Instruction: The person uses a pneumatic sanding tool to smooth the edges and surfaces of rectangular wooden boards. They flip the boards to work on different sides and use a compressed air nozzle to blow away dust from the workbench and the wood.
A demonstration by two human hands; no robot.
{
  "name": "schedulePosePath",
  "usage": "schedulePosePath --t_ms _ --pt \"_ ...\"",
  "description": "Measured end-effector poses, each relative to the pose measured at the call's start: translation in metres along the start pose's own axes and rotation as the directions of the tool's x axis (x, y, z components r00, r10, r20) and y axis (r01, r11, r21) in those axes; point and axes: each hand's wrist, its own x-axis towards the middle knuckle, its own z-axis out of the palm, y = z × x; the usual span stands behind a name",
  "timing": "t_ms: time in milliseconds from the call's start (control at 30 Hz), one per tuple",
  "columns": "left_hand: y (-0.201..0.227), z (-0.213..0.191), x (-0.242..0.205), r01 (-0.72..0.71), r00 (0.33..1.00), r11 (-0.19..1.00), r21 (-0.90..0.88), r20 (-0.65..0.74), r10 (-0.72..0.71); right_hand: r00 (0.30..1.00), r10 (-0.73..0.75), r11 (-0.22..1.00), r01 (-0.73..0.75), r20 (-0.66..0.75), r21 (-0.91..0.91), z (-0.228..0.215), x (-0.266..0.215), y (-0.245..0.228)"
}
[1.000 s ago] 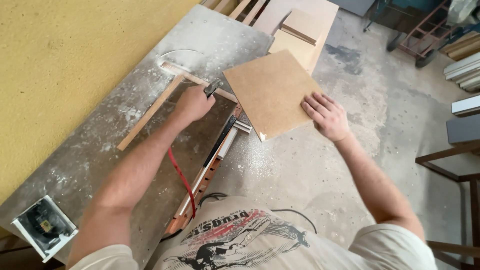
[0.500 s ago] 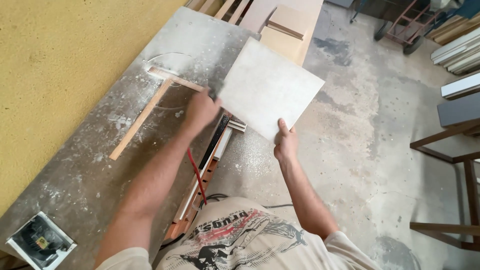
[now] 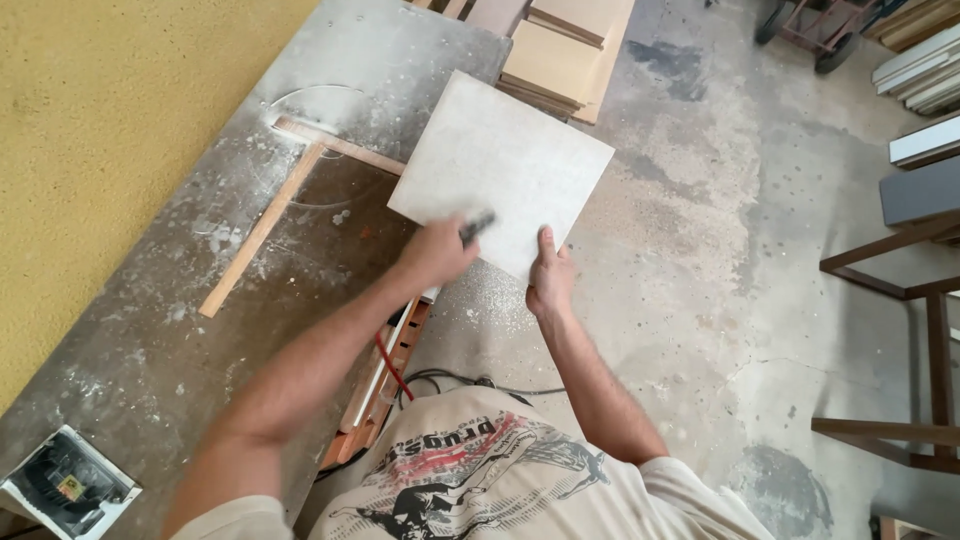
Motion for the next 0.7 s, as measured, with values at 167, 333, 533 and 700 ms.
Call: schedulePosePath --t_ms 167,333,533,700 --pt "-0.028 0.019 -0.016 0.06 0.996 0.99 -0.129 -0.053 -0.067 0.998 0.025 1.0 -0.025 0.05 0.002 -0.006 0.04 0.011" --pt "-0.043 -0.02 -0.061 0.249 0.883 0.866 -0.434 -0.266 -0.387 0.987 0.122 0.992 -0.124 0.109 0.015 0.022 0.036 -0.018" --pt "-0.094 0.072 -0.182 0.465 0.587 0.632 -0.62 -0.318 -0.744 0.937 0.322 0.939 -0.297 0.136 -0.176 0.025 0.052 0.021" --pt "-0.066 0.119 -0.297 0.674 0.318 0.212 -0.708 0.019 -0.948 0.821 0.516 0.825 -0.399 0.244 -0.4 0.063 0.002 0.08"
